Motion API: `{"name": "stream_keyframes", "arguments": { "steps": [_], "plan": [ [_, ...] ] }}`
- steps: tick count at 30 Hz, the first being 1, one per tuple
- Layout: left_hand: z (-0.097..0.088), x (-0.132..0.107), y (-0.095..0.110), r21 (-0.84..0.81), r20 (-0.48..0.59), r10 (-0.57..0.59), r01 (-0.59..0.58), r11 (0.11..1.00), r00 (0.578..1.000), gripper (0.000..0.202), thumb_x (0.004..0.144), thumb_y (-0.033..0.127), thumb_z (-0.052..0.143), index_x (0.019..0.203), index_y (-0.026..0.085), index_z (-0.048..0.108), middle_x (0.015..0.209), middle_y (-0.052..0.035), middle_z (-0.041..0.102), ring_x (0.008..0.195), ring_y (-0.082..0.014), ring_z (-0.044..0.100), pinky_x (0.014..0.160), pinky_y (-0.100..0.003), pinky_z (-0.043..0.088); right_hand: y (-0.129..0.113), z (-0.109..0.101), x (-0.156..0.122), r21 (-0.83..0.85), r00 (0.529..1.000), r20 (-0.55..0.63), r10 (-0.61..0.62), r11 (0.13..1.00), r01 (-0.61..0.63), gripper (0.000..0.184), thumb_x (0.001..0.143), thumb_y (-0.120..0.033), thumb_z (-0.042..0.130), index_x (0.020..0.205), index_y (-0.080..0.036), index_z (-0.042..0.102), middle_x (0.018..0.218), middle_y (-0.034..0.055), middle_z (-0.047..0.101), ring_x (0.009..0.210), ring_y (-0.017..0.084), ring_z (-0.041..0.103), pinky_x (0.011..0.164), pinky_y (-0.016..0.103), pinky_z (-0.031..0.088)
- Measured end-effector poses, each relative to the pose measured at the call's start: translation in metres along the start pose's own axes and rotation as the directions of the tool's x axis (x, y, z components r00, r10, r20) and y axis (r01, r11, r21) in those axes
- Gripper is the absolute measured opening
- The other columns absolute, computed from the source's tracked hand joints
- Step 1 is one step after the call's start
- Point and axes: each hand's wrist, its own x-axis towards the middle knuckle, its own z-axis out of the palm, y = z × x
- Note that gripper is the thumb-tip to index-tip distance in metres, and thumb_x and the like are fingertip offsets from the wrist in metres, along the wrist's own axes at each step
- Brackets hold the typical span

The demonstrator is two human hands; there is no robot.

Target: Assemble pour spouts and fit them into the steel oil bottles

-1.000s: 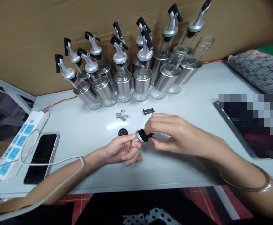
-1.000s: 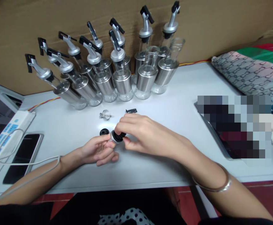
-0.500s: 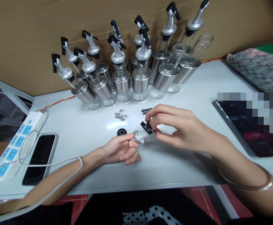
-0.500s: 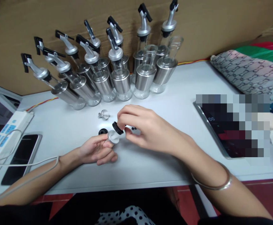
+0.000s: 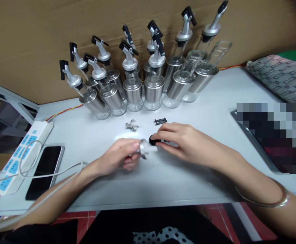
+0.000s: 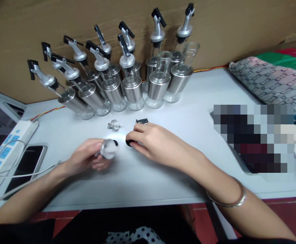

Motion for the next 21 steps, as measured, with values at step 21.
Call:
{"name": "stream_keyframes", "arguments": {
  "steps": [21],
  "plan": [
    [-0.074,0.035,-0.024,0.981,-0.054,0.511,-0.050,0.187,0.858,0.017,0.068,0.015,0.036,0.074,0.019,0.051,0.065,-0.0019,0.059,0.060,-0.0172,0.051,0.064,-0.030,0.038,-0.016,0.021,0.005,0.036,0.990,0.137,-0.040,0.999,0.035,0.019,0.088,-0.016,0.052,0.101,-0.014,0.066,0.091,0.0106,0.071,0.085,0.022,0.065,0.080,0.037,0.048]
  ]
}}
